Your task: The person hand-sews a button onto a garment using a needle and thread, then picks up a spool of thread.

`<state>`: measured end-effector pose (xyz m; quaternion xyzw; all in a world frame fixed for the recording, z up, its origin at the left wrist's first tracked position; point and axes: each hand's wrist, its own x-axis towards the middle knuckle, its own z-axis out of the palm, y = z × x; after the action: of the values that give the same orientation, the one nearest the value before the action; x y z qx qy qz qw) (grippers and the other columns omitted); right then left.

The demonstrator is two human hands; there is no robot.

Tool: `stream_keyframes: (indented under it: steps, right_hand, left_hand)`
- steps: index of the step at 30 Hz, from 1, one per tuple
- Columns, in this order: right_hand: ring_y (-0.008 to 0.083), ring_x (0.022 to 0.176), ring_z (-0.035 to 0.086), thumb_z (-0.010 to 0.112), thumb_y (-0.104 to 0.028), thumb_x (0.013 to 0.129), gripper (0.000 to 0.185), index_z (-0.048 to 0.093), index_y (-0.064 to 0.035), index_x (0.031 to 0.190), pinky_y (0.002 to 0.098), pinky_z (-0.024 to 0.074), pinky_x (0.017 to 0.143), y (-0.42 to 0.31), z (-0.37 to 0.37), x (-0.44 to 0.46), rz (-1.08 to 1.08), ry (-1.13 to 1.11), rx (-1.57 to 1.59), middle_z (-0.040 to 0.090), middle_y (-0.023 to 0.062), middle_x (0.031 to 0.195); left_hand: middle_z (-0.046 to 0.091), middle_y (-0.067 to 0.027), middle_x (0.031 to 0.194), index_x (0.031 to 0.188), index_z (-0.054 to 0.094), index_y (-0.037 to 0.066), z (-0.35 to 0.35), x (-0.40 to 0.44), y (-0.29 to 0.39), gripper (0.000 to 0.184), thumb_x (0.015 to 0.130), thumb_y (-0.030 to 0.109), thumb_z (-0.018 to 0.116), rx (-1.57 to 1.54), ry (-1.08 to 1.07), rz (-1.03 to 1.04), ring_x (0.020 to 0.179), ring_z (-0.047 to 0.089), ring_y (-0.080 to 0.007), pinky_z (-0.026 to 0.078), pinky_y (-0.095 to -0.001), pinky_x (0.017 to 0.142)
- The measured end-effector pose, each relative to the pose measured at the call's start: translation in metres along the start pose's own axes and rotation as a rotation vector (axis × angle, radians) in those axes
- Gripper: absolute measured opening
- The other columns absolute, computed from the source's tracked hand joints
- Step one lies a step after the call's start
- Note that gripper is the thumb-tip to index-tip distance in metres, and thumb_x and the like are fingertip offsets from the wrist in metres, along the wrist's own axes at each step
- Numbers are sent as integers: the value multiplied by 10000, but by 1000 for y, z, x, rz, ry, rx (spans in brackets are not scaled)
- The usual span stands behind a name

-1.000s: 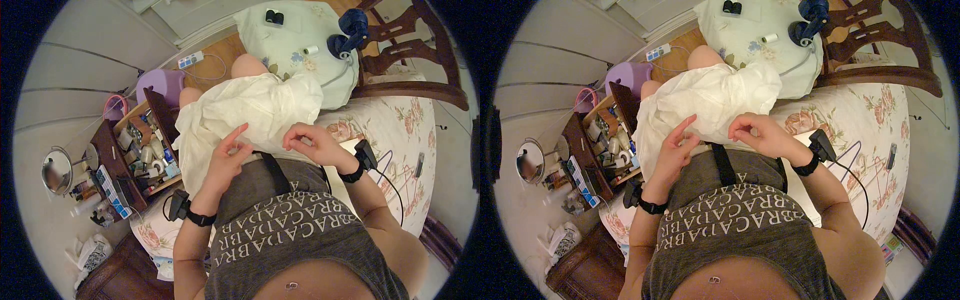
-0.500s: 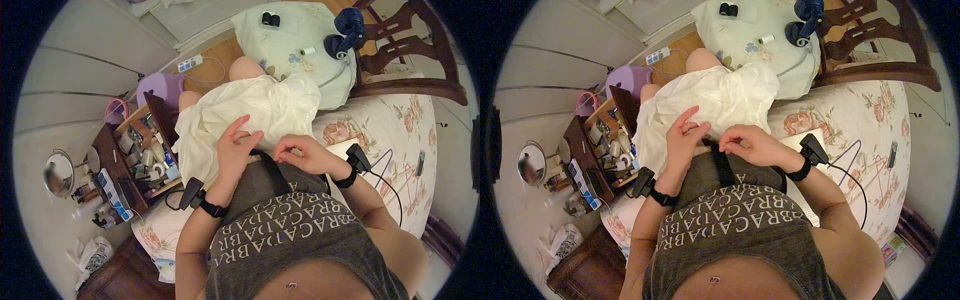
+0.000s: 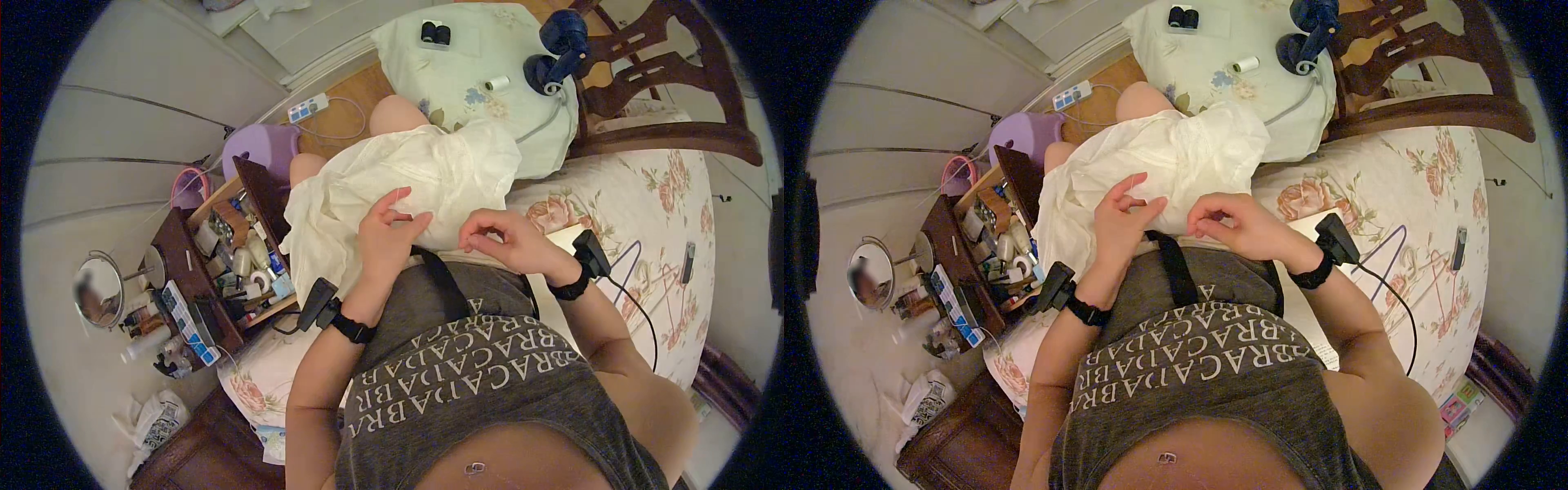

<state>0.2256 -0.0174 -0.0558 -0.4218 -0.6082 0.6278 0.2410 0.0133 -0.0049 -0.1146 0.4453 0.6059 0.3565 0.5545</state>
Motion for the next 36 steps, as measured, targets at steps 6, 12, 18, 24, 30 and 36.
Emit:
stream_keyframes:
  steps: [6,12,18,24,30,36]
  right_hand:
    - [81,796,557,547,-57,902,65,606,-30,906,229,434,713,-12,-9,-8,55,-17,27,616,18,862]
    - [109,805,588,551,-70,897,75,606,-19,908,256,460,727,-33,-24,-17,40,-39,-36,638,37,856]
    - [121,799,582,591,-57,871,55,613,-7,864,251,456,715,-51,-59,-48,38,-31,-30,627,44,844]
    - [153,686,524,632,-63,825,108,580,-17,742,255,399,615,-69,-101,-92,-104,206,15,581,75,749]
    - [167,625,501,665,-165,816,198,564,-55,685,266,371,559,-70,-109,-100,-279,283,73,567,66,658]
    - [156,628,506,629,-146,837,164,575,-51,714,260,380,558,-68,-105,-88,-307,187,149,561,50,665]
  left_hand:
    - [661,-78,744,1085,568,26,1,-4,12,489,665,131,796,14,42,-12,679,592,-88,453,-216,585]
    - [622,-45,736,1122,500,55,-10,-6,18,538,672,84,793,-134,24,-114,639,559,-81,454,-211,580]
    - [586,-19,696,1237,448,64,-15,-7,14,665,665,35,787,-220,52,-113,658,567,-84,464,-215,605]
    - [600,-19,698,1299,419,80,-14,-10,18,729,669,30,781,-166,71,-95,651,571,-78,466,-205,616]
    - [620,-17,714,1241,503,60,-16,-12,14,621,683,40,774,-172,43,-80,652,572,-68,460,-195,605]
    - [651,-29,772,1006,664,19,-20,-20,14,284,736,56,741,-120,-19,-144,679,587,-71,459,-190,619]
